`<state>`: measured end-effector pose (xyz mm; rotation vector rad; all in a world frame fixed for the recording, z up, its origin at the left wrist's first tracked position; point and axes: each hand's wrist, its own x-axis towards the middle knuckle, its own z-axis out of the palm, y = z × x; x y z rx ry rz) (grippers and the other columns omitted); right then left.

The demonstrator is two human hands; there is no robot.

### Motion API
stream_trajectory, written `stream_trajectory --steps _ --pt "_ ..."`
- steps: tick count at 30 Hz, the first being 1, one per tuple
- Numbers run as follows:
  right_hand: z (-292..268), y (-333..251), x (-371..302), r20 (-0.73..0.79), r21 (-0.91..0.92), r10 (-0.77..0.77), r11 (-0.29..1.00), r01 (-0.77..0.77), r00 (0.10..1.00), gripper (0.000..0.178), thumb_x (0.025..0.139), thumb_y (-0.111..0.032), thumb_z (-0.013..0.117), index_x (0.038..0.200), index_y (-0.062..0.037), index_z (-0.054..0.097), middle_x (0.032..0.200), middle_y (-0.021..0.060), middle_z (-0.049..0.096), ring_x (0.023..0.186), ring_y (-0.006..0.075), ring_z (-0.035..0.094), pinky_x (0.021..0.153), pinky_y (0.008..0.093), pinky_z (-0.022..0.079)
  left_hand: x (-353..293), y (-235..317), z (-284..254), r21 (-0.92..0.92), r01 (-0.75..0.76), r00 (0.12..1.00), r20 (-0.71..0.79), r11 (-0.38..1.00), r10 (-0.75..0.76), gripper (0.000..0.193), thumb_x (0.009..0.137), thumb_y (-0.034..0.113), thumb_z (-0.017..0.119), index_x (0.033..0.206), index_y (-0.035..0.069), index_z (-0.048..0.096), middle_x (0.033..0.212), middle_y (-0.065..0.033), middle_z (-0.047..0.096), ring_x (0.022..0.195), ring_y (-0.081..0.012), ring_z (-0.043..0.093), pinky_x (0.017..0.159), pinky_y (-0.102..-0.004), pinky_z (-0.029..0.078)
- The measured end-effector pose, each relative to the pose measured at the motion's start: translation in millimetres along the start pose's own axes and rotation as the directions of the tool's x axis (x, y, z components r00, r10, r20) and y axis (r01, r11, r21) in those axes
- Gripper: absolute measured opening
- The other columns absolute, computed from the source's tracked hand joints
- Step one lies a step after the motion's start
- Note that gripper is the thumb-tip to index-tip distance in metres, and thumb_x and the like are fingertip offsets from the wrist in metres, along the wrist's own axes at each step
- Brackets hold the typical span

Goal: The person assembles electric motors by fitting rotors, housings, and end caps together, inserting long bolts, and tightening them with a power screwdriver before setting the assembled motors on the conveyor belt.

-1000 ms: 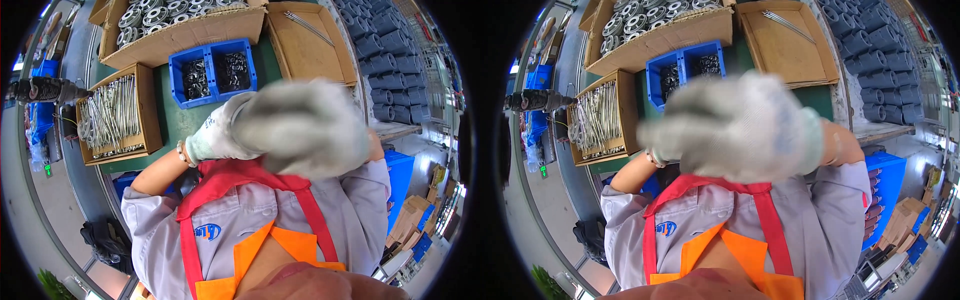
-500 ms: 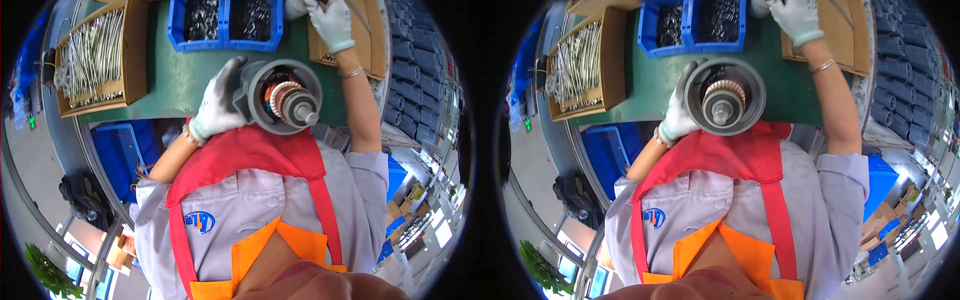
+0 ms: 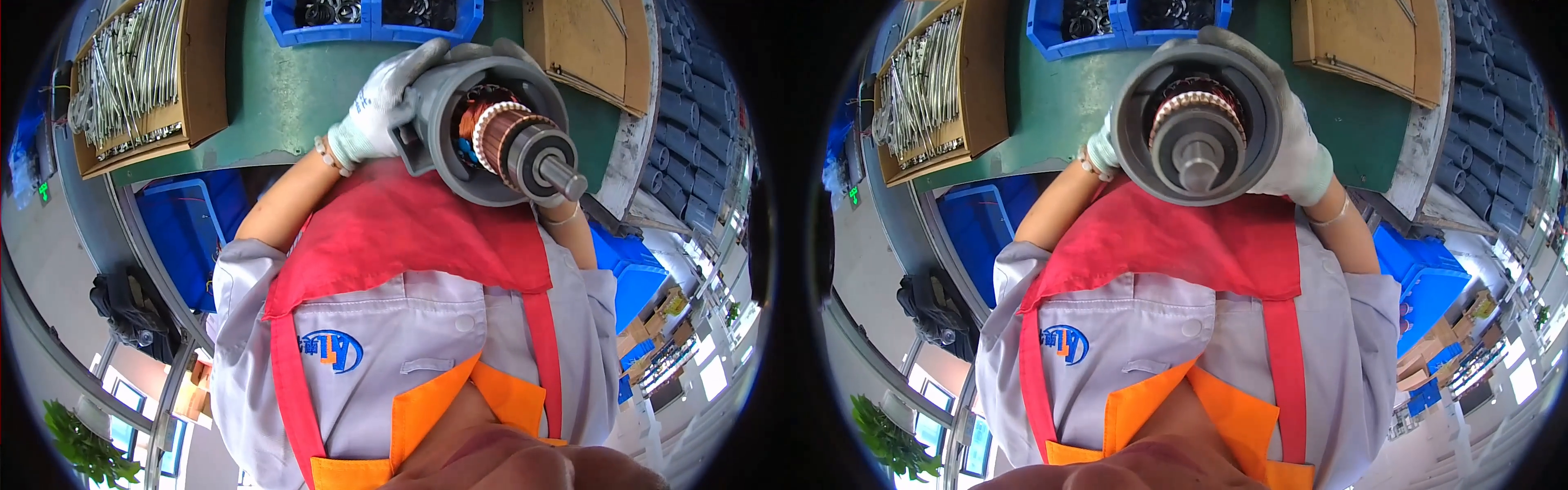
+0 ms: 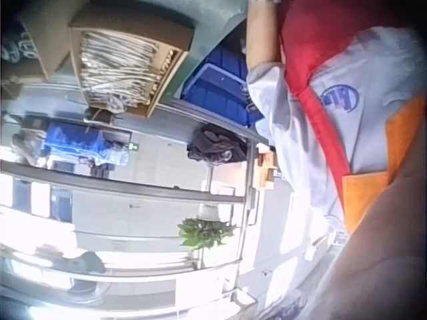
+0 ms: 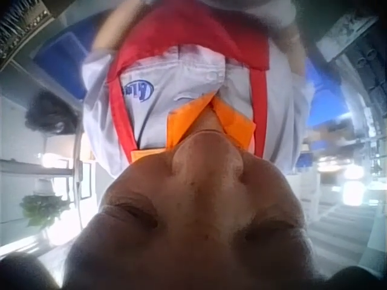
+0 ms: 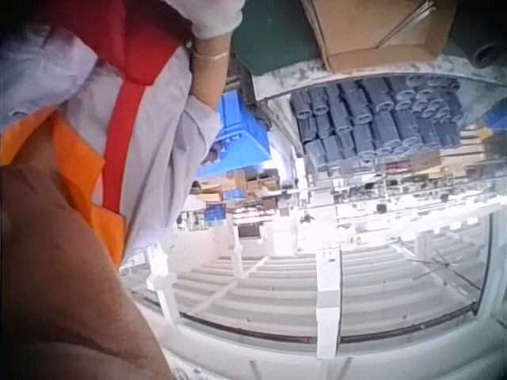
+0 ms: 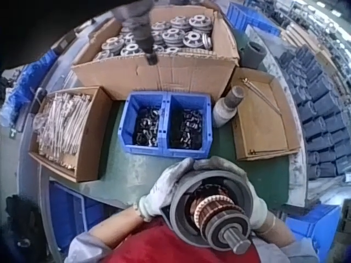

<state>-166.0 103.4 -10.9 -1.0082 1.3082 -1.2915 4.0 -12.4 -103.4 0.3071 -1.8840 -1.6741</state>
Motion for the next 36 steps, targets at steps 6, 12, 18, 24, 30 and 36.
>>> stream_trajectory --steps 6,12,18,24,30,36 --pt "-17 20 14 0.191 0.160 -0.048 0.987 0.017 0.980 0.107 0.056 -0.020 0.092 0.142 0.0007 0.032 0.140 0.0163 0.046 0.124 0.0241 0.053 0.105 0.0345 0.043 14 5 -15 0.280 -0.239 0.970 0.113 0.930 0.216 0.068 0.074 0.011 0.059 0.137 -0.006 0.040 0.127 -0.0284 0.054 0.118 -0.0448 0.052 0.103 -0.0471 0.041" --pt "-15 31 9 0.138 0.173 -0.069 0.984 0.045 0.988 0.110 0.054 -0.021 0.094 0.142 -0.0009 0.032 0.142 0.0166 0.044 0.125 0.0248 0.052 0.106 0.0359 0.042 -1 0 -9 -0.047 0.100 0.993 0.074 0.994 -0.096 0.069 0.083 0.030 0.063 0.138 -0.004 0.040 0.131 -0.0273 0.052 0.119 -0.0442 0.051 0.104 -0.0465 0.039" --pt "-12 29 6 0.130 0.126 -0.140 0.984 0.124 0.982 0.105 0.058 -0.023 0.092 0.141 -0.0002 0.033 0.143 0.0174 0.043 0.125 0.0255 0.052 0.106 0.0355 0.043 2 -21 -5 0.269 -0.185 0.982 0.028 0.945 0.184 0.074 0.084 0.040 0.065 0.139 -0.003 0.040 0.131 -0.0262 0.052 0.118 -0.0438 0.052 0.102 -0.0463 0.040" --pt "-17 27 8 0.135 0.149 -0.024 0.989 0.003 0.991 0.102 0.060 -0.025 0.091 0.140 0.0008 0.034 0.142 0.0182 0.044 0.124 0.0260 0.052 0.104 0.0347 0.044 11 2 -4 0.208 -0.229 0.973 0.027 0.951 0.229 0.077 0.074 0.029 0.075 0.135 -0.003 0.042 0.128 -0.0243 0.055 0.114 -0.0436 0.054 0.100 -0.0456 0.042" --pt "-19 21 7 0.111 0.056 -0.059 0.997 0.053 0.992 0.100 0.060 -0.026 0.091 0.139 0.0024 0.036 0.142 0.0199 0.044 0.124 0.0271 0.052 0.104 0.0357 0.043 30 26 -2 0.021 -0.096 0.993 0.072 0.995 0.094 0.069 0.069 0.023 0.075 0.127 -0.003 0.048 0.122 -0.0222 0.059 0.107 -0.0413 0.059 0.093 -0.0402 0.047" --pt "-9 -13 18 0.167 0.299 0.039 0.950 -0.088 0.985 0.100 0.076 -0.025 0.079 0.150 -0.0041 0.015 0.147 0.0153 0.039 0.137 0.0284 0.038 0.115 0.0397 0.030 -2 2 -6 0.271 -0.144 0.989 0.081 0.952 0.127 0.091 0.068 0.038 0.074 0.139 -0.003 0.034 0.135 -0.0229 0.047 0.122 -0.0379 0.048 0.105 -0.0416 0.037"
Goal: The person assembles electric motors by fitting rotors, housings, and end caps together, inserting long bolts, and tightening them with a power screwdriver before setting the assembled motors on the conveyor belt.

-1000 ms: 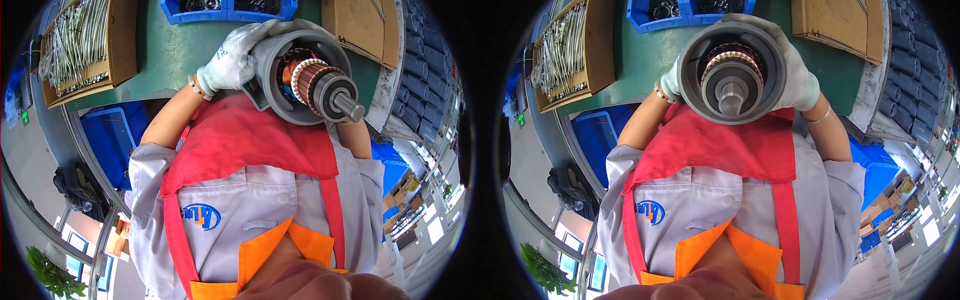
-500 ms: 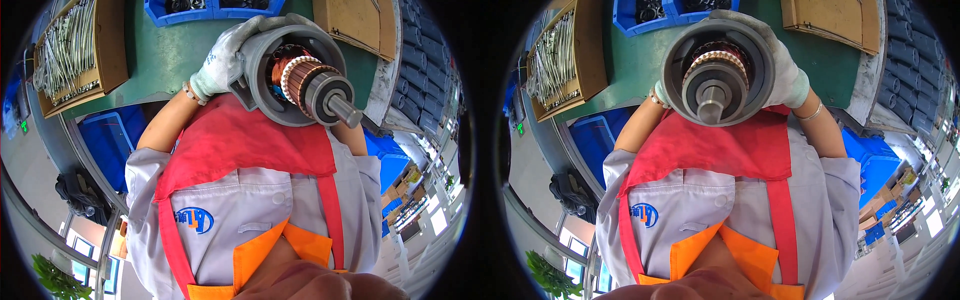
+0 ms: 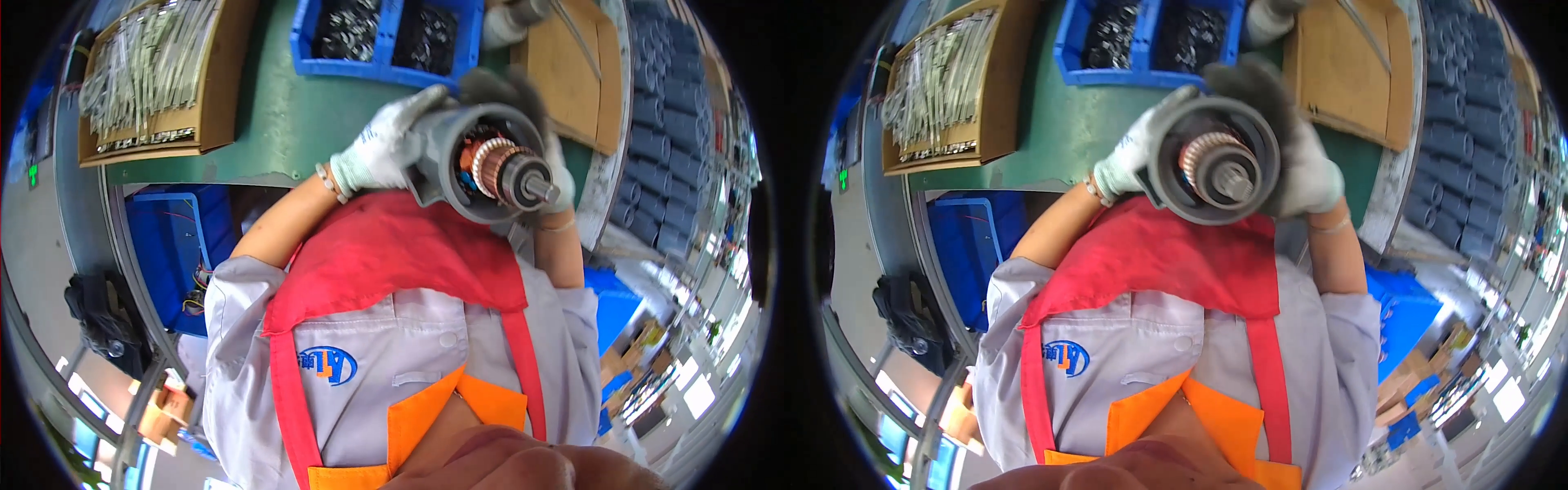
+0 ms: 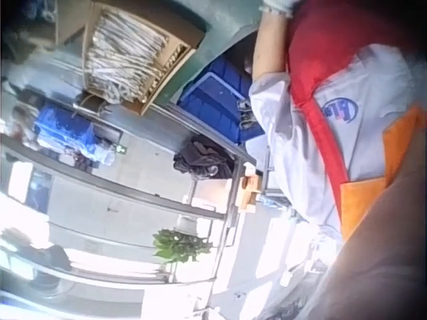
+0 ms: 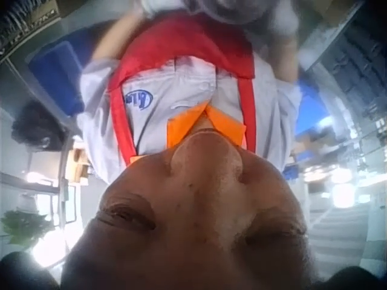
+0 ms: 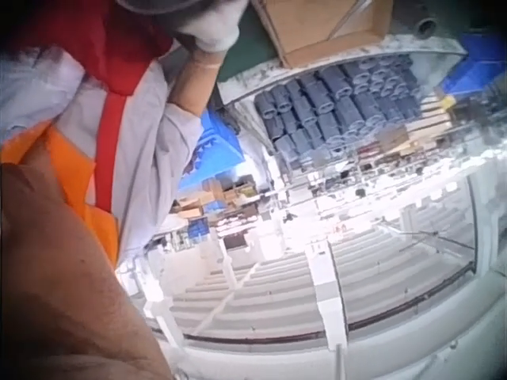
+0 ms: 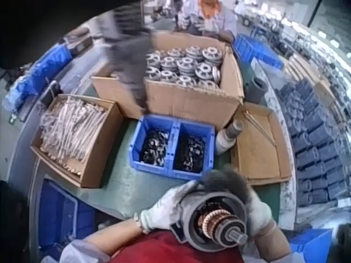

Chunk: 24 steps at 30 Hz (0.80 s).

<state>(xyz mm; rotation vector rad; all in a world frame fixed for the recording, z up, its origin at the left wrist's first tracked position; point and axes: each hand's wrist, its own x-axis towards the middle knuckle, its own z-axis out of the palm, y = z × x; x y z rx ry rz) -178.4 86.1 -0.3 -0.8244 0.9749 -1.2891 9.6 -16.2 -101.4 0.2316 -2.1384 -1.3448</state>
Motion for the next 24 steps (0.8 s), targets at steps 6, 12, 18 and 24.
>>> stream_trajectory --steps 6,12,18,24 --pt "-23 -19 114 0.200 -0.959 -0.042 0.195 0.204 0.979 0.030 0.091 -0.023 0.057 0.115 -0.0080 0.066 0.114 0.0120 0.067 0.105 0.0279 0.064 0.088 0.0378 0.050 -48 34 -13 0.059 0.172 0.982 -0.087 0.983 -0.166 0.098 0.069 0.040 0.081 0.141 -0.005 0.033 0.136 -0.0269 0.047 0.125 -0.0424 0.047 0.106 -0.0445 0.037" --pt "-40 14 153 0.143 -0.832 0.259 -0.491 0.258 0.955 0.043 0.081 -0.028 0.067 0.118 -0.0068 0.062 0.126 0.0170 0.060 0.118 0.0321 0.055 0.100 0.0409 0.044 -184 74 -87 -0.072 0.526 0.698 -0.533 0.848 -0.478 0.038 0.082 0.016 0.069 0.116 0.000 0.063 0.107 -0.0175 0.068 0.099 -0.0270 0.066 0.087 -0.0367 0.052" --pt "-61 22 173 0.311 -0.831 0.261 -0.392 0.395 0.914 0.031 0.087 -0.015 0.060 0.115 -0.0023 0.061 0.109 0.0203 0.064 0.098 0.0403 0.059 0.086 0.0454 0.047 -434 103 -194 -0.196 0.770 -0.279 -0.959 0.607 0.044 0.026 0.089 0.014 0.066 0.112 0.003 0.067 0.103 -0.0050 0.069 0.091 -0.0135 0.063 0.084 -0.0272 0.050" --pt "-51 31 165 0.336 -0.856 0.128 -0.372 0.359 0.933 0.030 0.092 -0.015 0.053 0.118 -0.0021 0.058 0.108 0.0215 0.064 0.095 0.0416 0.060 0.082 0.0463 0.048 -547 83 -199 -0.380 0.873 -0.474 -0.807 -0.304 -0.352 0.053 0.082 0.051 0.059 0.111 0.008 0.070 0.111 -0.0175 0.068 0.109 -0.0311 0.063 0.094 -0.0401 0.048"
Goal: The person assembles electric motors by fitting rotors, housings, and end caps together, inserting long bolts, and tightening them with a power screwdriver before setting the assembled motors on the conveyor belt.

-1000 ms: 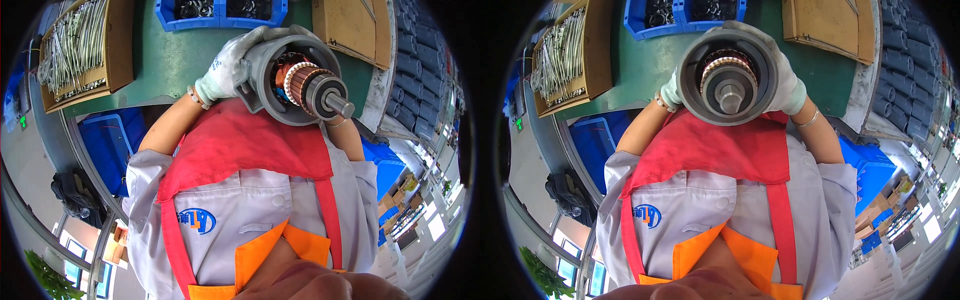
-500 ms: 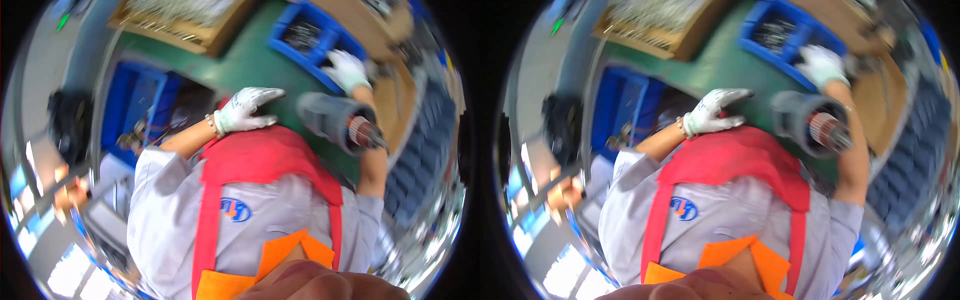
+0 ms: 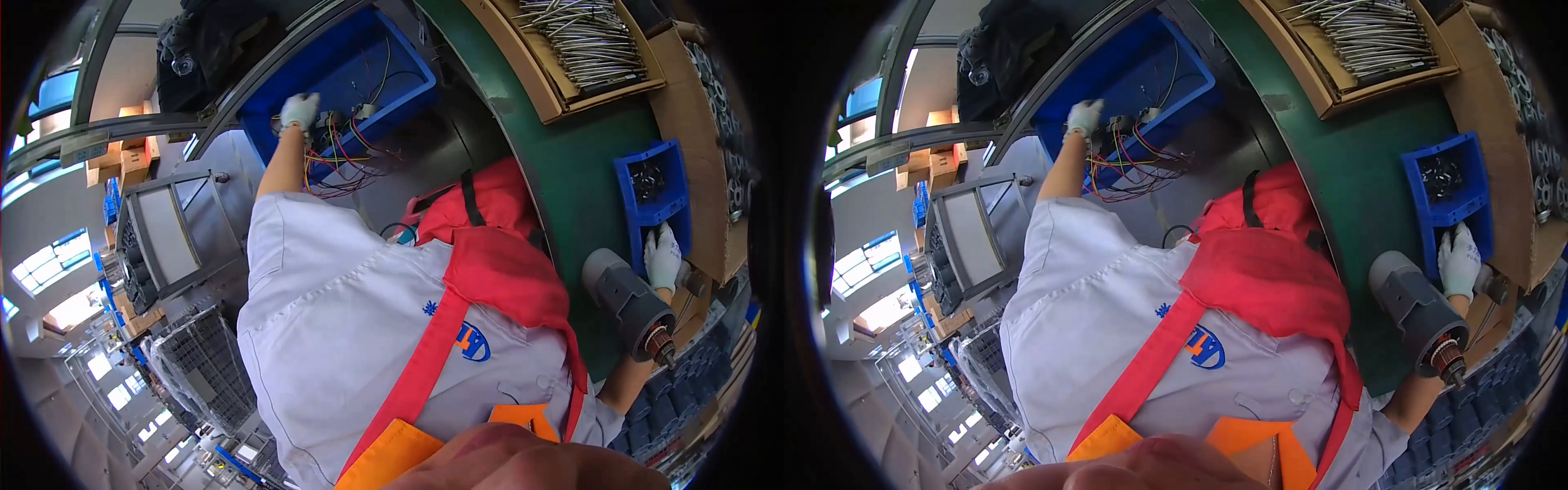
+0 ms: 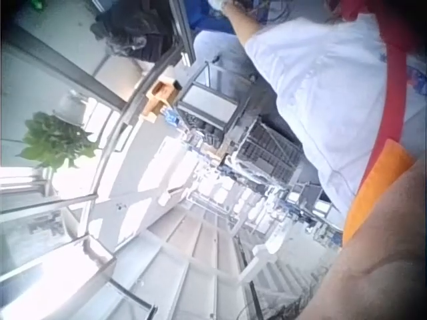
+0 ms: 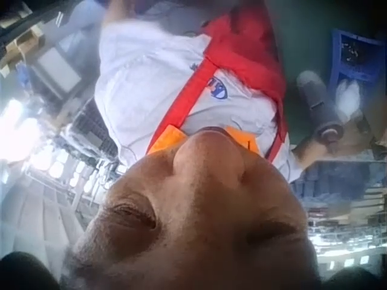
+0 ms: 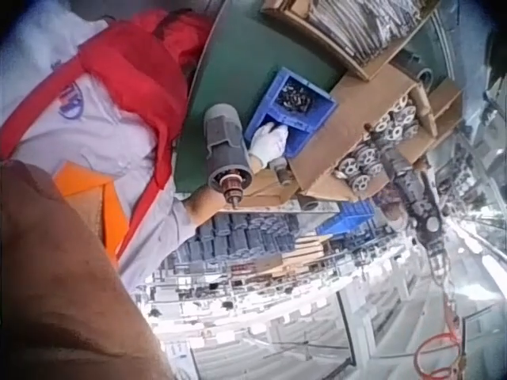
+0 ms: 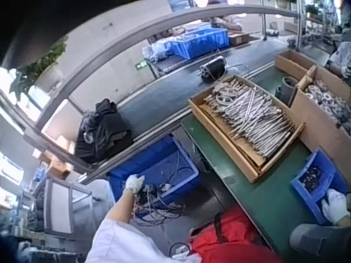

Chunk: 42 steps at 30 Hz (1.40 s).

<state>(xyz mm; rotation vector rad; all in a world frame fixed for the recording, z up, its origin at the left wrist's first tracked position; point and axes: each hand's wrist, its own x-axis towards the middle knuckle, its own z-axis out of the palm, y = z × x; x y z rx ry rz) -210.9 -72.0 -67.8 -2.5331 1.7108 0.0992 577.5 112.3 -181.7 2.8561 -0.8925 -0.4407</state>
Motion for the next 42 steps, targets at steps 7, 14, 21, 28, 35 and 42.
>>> stream_trajectory --steps 7,14,21,28,35,42 --pt "-62 -7 -30 -0.072 0.563 0.408 0.770 -0.301 0.910 0.030 0.097 -0.019 0.056 0.120 0.0006 0.058 0.103 0.0124 0.068 0.086 0.0205 0.066 0.075 0.0313 0.052 -15 87 54 0.240 -0.261 0.852 0.513 0.935 0.106 0.059 0.084 0.051 0.058 0.105 -0.002 0.068 0.106 -0.0229 0.067 0.097 -0.0334 0.067 0.085 -0.0429 0.049" --pt "-141 -55 -86 -0.085 0.960 0.419 0.278 -0.039 0.904 0.029 0.097 -0.016 0.056 0.117 0.0049 0.059 0.104 0.0132 0.067 0.090 0.0184 0.066 0.077 0.0299 0.054 -88 104 -76 -0.790 -0.247 0.794 0.167 0.561 0.584 0.051 0.095 0.013 0.046 0.141 -0.006 0.040 0.136 -0.0174 0.052 0.123 -0.0234 0.052 0.103 -0.0331 0.041" --pt "-186 -87 -138 -0.196 0.838 0.290 0.546 0.006 0.937 0.027 0.096 -0.011 0.049 0.117 0.0020 0.061 0.113 0.0116 0.067 0.103 0.0204 0.065 0.091 0.0326 0.051 -144 197 -100 -0.958 0.280 0.268 0.145 0.067 0.953 0.044 0.094 0.027 0.052 0.130 0.003 0.053 0.118 -0.0100 0.064 0.111 -0.0231 0.059 0.098 -0.0426 0.045" --pt "-190 -103 -159 -0.416 -0.014 -0.132 0.990 0.139 0.900 0.044 0.079 -0.006 0.057 0.122 -0.0083 0.059 0.122 0.0120 0.062 0.106 0.0317 0.063 0.089 0.0416 0.049 -282 319 -82 -0.876 0.476 0.126 0.150 0.073 0.981 0.044 0.090 0.026 0.052 0.127 0.004 0.055 0.125 -0.0100 0.060 0.117 -0.0218 0.055 0.100 -0.0386 0.042" --pt "-192 -107 -187 -0.505 0.170 -0.134 0.953 0.251 0.852 0.070 0.069 -0.021 0.074 0.134 -0.0105 0.049 0.140 0.0233 0.045 0.127 0.0427 0.047 0.099 0.0488 0.043 -380 378 -107 -0.658 0.748 -0.085 0.037 0.088 0.996 0.043 0.088 0.025 0.058 0.125 0.004 0.054 0.118 -0.0071 0.063 0.114 -0.0241 0.057 0.106 -0.0455 0.039" --pt "-162 -137 -185 -0.838 0.374 0.120 0.837 0.399 0.533 0.104 0.065 -0.025 0.087 0.146 -0.0118 0.025 0.148 0.0244 0.030 0.131 0.0422 0.042 0.100 0.0523 0.044 -453 381 -90 -0.350 0.701 -0.486 0.404 0.622 0.775 0.045 0.089 0.034 0.063 0.125 0.008 0.053 0.113 -0.0075 0.063 0.101 -0.0225 0.060 0.093 -0.0368 0.044"
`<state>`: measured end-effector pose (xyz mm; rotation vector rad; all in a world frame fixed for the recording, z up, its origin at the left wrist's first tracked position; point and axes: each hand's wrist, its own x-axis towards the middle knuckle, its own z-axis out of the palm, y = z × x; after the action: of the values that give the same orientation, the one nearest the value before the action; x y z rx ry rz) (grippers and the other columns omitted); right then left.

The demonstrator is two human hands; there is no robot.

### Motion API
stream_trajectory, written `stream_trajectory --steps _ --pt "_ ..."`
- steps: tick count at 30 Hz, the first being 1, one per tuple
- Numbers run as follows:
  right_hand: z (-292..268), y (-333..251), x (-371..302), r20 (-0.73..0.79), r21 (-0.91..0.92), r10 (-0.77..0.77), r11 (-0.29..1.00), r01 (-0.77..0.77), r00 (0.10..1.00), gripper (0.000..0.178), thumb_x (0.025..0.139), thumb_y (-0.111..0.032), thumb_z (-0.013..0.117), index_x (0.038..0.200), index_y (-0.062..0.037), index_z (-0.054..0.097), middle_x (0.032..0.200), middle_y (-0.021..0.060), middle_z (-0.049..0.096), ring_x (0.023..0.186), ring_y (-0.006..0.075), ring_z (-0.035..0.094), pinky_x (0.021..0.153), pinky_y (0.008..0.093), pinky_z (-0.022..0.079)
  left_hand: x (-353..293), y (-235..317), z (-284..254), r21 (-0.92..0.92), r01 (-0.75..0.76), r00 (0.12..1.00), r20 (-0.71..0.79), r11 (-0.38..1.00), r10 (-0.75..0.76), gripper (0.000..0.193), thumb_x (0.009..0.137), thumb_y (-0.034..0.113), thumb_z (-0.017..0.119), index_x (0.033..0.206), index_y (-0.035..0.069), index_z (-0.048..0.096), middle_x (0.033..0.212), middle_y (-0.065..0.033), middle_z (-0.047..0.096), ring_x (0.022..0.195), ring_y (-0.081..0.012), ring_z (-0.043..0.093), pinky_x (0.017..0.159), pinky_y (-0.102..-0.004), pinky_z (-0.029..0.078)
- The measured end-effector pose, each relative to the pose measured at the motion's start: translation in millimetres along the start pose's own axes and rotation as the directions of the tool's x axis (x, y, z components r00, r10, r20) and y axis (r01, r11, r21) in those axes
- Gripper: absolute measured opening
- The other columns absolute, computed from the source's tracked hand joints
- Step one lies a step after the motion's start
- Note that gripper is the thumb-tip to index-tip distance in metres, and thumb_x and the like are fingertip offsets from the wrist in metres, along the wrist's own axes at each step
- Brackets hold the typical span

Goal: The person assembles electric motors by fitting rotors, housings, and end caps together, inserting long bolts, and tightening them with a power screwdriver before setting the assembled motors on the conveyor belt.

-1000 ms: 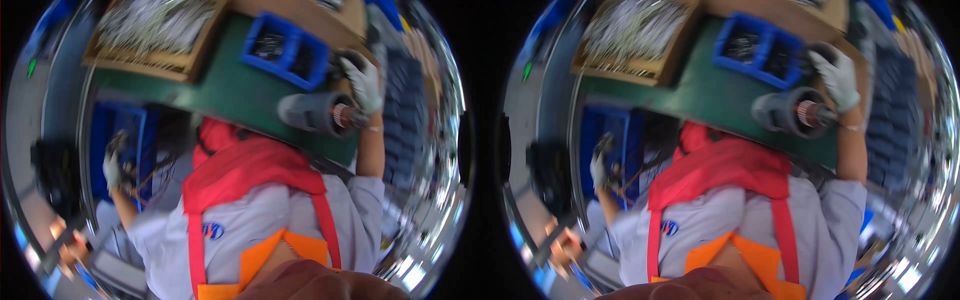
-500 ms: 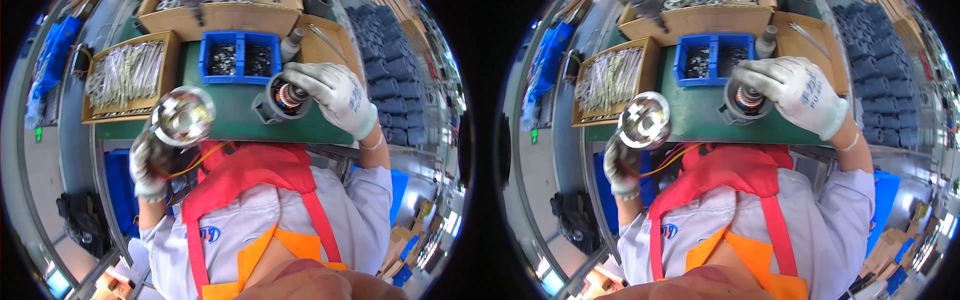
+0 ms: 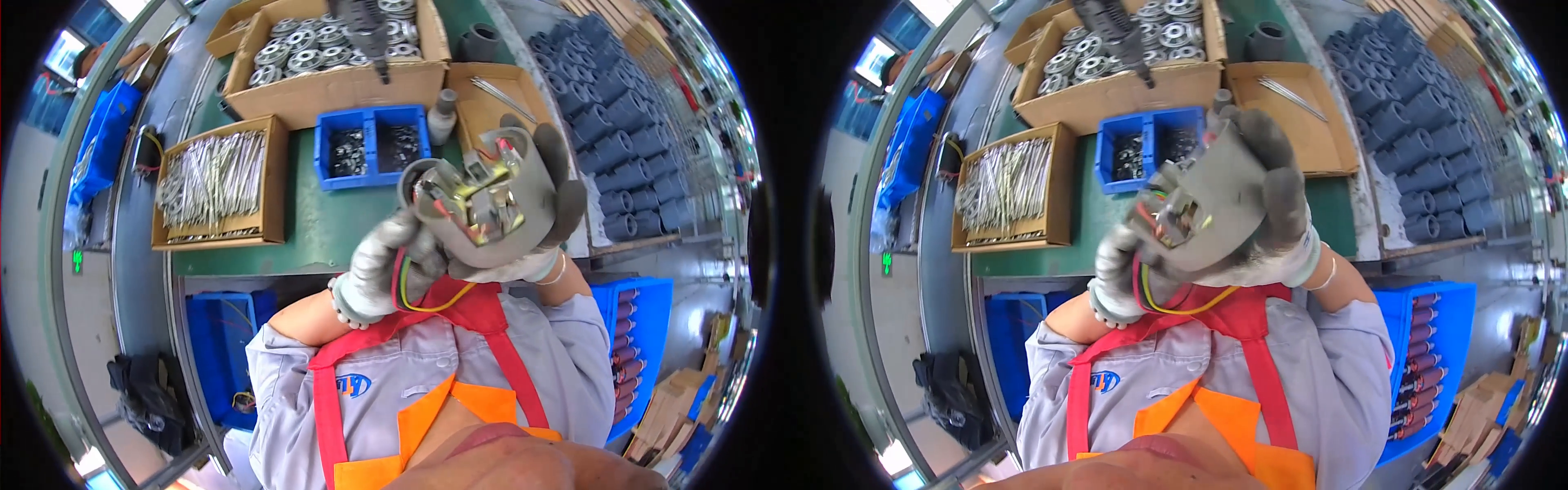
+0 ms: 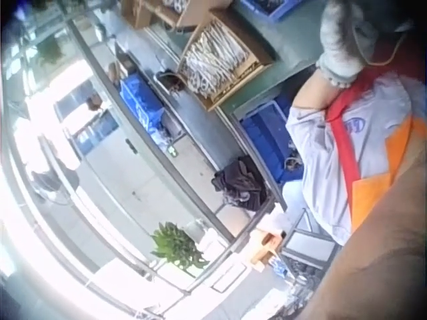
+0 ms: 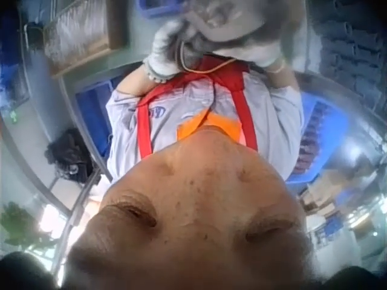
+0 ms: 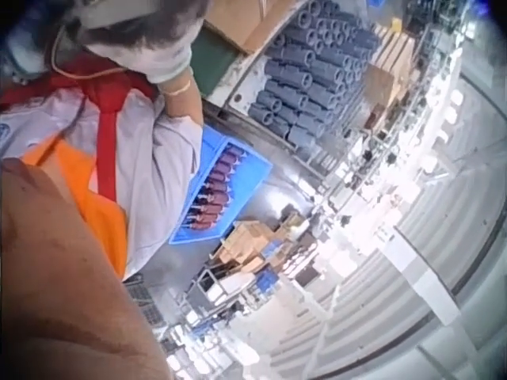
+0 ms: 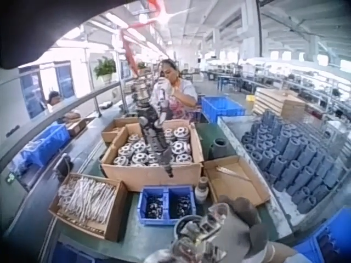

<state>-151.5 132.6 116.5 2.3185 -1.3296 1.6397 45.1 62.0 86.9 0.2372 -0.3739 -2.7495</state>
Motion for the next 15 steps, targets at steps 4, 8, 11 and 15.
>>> stream_trajectory --steps 4,8,11,15 --pt "-10 3 -3 -0.151 -0.099 -0.080 0.993 0.066 0.985 0.124 0.059 -0.021 0.093 0.152 -0.0098 0.012 0.152 0.0240 0.021 0.133 0.0378 0.041 0.101 0.0459 0.046 16 -12 -9 0.615 0.166 0.960 0.080 0.771 -0.270 0.030 0.094 0.027 0.055 0.113 0.005 0.058 0.110 -0.0098 0.063 0.097 -0.0209 0.059 0.086 -0.0328 0.047" --pt "-37 4 -14 -0.192 0.285 0.300 0.928 -0.240 0.934 0.114 0.062 -0.029 0.090 0.149 0.0011 0.022 0.145 0.0241 0.036 0.127 0.0335 0.048 0.103 0.0421 0.044 25 -3 10 0.853 -0.516 0.851 0.521 0.084 -0.064 0.027 0.089 0.015 0.060 0.111 -0.002 0.061 0.118 -0.0201 0.062 0.108 -0.0318 0.060 0.090 -0.0366 0.048" --pt "-66 13 -7 0.026 0.363 0.583 0.751 -0.551 0.812 0.095 0.063 -0.023 0.084 0.141 0.0063 0.038 0.139 0.0195 0.048 0.123 0.0280 0.053 0.106 0.0397 0.041 9 27 -6 0.802 -0.586 0.787 0.597 -0.117 0.154 0.036 0.080 0.014 0.071 0.112 0.000 0.062 0.103 -0.0143 0.066 0.097 -0.0296 0.064 0.084 -0.0398 0.050" --pt "-50 31 -2 0.086 -0.246 0.408 0.893 -0.378 0.909 0.098 0.055 -0.029 0.090 0.136 0.0038 0.046 0.124 0.0191 0.058 0.114 0.0284 0.060 0.100 0.0382 0.047 46 37 -15 0.721 -0.399 0.606 0.671 -0.566 0.427 0.062 0.067 0.021 0.082 0.120 0.001 0.058 0.117 -0.0140 0.060 0.114 -0.0333 0.055 0.097 -0.0431 0.042"
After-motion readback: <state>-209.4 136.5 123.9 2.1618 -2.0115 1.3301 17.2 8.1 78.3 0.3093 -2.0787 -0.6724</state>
